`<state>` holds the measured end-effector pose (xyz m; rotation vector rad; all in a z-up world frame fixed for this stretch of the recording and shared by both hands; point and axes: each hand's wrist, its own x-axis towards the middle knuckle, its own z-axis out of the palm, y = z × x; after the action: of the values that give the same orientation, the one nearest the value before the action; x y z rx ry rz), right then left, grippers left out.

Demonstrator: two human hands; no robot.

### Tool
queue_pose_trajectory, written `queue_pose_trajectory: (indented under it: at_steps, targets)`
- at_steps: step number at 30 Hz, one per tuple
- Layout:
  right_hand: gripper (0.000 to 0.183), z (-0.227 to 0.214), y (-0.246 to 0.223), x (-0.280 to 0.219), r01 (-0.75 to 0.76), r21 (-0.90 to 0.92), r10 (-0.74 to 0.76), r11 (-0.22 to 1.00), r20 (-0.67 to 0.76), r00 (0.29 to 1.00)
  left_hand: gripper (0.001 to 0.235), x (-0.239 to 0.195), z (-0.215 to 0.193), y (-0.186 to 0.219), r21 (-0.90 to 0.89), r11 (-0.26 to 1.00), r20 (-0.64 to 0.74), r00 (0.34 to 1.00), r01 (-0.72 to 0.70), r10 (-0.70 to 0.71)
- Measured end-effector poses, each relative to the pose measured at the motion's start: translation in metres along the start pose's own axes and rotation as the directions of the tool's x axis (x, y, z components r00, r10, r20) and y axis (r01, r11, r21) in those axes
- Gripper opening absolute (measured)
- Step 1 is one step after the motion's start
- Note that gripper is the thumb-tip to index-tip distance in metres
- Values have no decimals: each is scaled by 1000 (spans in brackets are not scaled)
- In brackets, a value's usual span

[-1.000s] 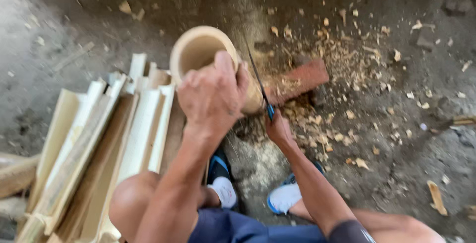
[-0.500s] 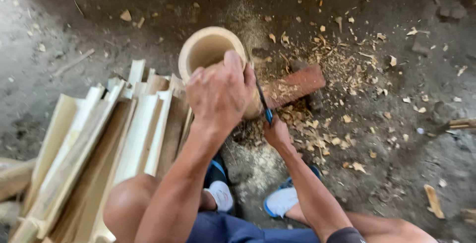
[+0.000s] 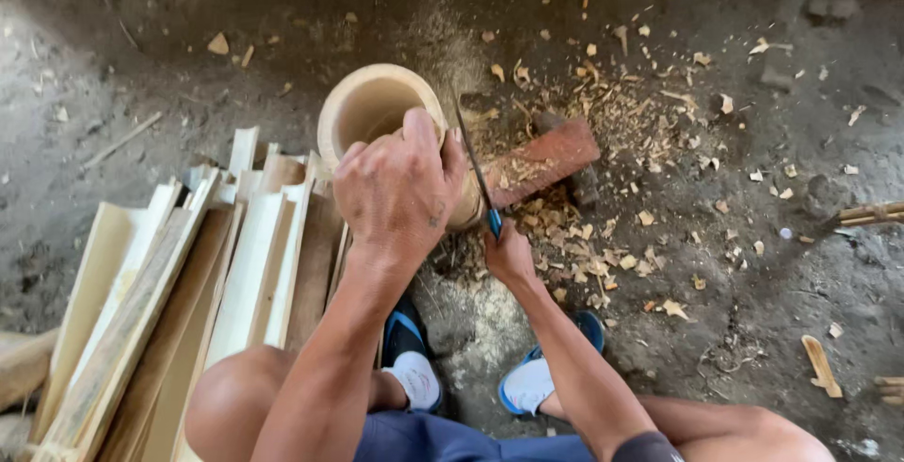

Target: The person sits on the ground and uses a hand saw to cut a hollow bamboo tube into smaller sections. The person repeatedly saws through the bamboo, rotates the piece, and stacks the cut sections nearby.

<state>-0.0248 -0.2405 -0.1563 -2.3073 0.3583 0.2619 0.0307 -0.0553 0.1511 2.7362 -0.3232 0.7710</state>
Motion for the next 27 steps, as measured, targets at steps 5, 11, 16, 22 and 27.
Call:
queue_pose_trajectory:
  at_steps: [5, 11, 16, 22, 27]
  targets:
    - [25, -14, -11, -5, 179, 336, -128, 925, -169, 977, 27, 2, 3, 0, -18, 1000, 42, 999, 10, -9]
    - [23, 60, 62, 14, -8, -59, 8, 998, -11, 1000, 25, -8, 8, 4, -36, 999, 91, 995, 35, -31]
    - [25, 19, 24, -9, -81, 110, 76, 991, 46, 996, 27, -11, 2, 5, -44, 998, -2, 999, -33, 33]
    - [24, -2, -10, -20, 680, 234, -469, 695, -568, 676, 29, -7, -2, -11, -13, 1000, 14, 1000, -5, 5]
    - [28, 38, 59, 10, -277, -41, 280, 960, 182, 943, 27, -19, -5, -24, -11, 1000, 68, 998, 15, -14]
